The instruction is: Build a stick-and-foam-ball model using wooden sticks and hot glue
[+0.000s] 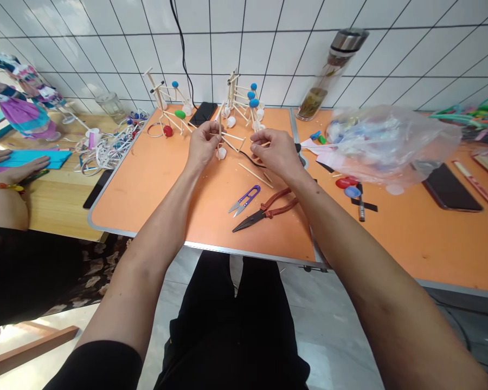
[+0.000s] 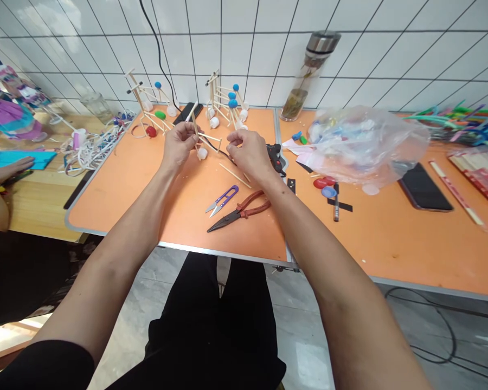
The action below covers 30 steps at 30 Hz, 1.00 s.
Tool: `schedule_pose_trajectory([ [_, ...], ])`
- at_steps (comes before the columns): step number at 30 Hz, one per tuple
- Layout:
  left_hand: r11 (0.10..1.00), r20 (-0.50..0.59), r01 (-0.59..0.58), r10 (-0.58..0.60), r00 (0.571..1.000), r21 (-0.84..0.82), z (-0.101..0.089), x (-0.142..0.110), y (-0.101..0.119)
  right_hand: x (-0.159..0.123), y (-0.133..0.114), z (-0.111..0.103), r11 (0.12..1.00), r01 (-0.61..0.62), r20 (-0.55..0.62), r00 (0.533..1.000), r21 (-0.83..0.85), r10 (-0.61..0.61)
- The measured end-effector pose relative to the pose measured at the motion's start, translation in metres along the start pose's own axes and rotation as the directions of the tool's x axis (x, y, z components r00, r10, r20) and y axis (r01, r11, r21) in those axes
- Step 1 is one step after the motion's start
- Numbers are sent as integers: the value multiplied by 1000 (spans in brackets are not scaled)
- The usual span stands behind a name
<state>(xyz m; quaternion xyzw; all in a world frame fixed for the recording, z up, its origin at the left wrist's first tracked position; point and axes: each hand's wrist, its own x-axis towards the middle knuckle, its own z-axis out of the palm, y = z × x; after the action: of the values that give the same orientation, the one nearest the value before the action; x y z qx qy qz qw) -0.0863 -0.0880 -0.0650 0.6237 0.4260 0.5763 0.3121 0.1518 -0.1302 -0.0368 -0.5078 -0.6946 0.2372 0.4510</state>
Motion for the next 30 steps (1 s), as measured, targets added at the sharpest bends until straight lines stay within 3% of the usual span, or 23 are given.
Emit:
schedule_pose_trajectory([
  [7, 1000, -9, -3, 3, 1000, -2, -2, 1, -4, 10, -2, 13, 996, 24, 32, 999, -85, -22],
  [15, 1000, -11, 21, -21, 1000, -19, -2, 1, -4, 5, -5, 34, 1000, 14, -11, 1000, -13, -14],
  [26, 1000, 7, 23, -23, 1000, -17, -3, 1, -4, 5, -16, 40, 1000, -18, -30, 999, 19, 18],
  [30, 999, -57, 32, -33, 998, -14, -9, 4, -4, 2, -17, 39, 999, -18, -31, 999, 44, 20],
])
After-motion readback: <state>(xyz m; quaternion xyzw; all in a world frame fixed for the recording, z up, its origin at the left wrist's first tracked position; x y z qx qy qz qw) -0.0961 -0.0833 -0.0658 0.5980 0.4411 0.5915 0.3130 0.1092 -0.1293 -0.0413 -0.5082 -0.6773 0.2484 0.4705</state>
